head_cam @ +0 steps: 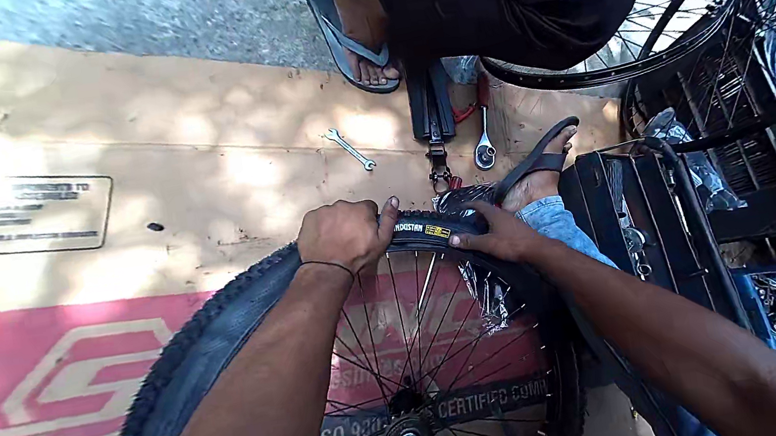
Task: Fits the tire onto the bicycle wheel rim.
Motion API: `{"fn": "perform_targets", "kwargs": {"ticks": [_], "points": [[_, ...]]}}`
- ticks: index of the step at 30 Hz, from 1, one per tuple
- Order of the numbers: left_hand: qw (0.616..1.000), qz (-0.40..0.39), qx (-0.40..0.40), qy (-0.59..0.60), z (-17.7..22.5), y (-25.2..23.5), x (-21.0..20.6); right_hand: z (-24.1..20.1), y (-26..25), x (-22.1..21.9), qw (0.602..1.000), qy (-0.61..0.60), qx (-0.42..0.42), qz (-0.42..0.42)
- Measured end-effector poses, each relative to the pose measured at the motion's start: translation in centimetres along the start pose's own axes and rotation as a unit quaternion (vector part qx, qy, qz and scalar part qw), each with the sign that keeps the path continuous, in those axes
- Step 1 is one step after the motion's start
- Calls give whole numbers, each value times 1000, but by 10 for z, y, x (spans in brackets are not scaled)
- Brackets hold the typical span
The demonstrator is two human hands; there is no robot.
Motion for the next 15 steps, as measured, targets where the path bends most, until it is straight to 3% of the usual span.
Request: {"fn": "perform_targets", "kwargs": {"ticks": [2, 4, 10, 12, 15], "points": [[1000, 2, -1, 4, 0, 2, 2, -50, -31, -2, 994, 2, 102, -42], [1000, 4, 1, 7, -2, 3, 5, -71, -45, -6, 988, 3, 127, -90], [999, -7, 40, 15, -10, -4, 4, -58, -55, -10, 993, 70, -17, -99], [998, 49, 12, 38, -3, -3, 11, -55, -53, -3, 993, 86, -22, -81], [972, 223, -25, 69, -7, 34, 30, -52, -43, 1, 993, 102, -9, -50]]}}
Point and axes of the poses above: each hand's wrist, its own y-axis away from the middle knuckle, its own x-axis out of the back of the hand, z = x × y, the point moved 10 cm from there along -y, towards the middle knuckle, and after that the axes turned 14 degrees about y, right-handed, at the moved point
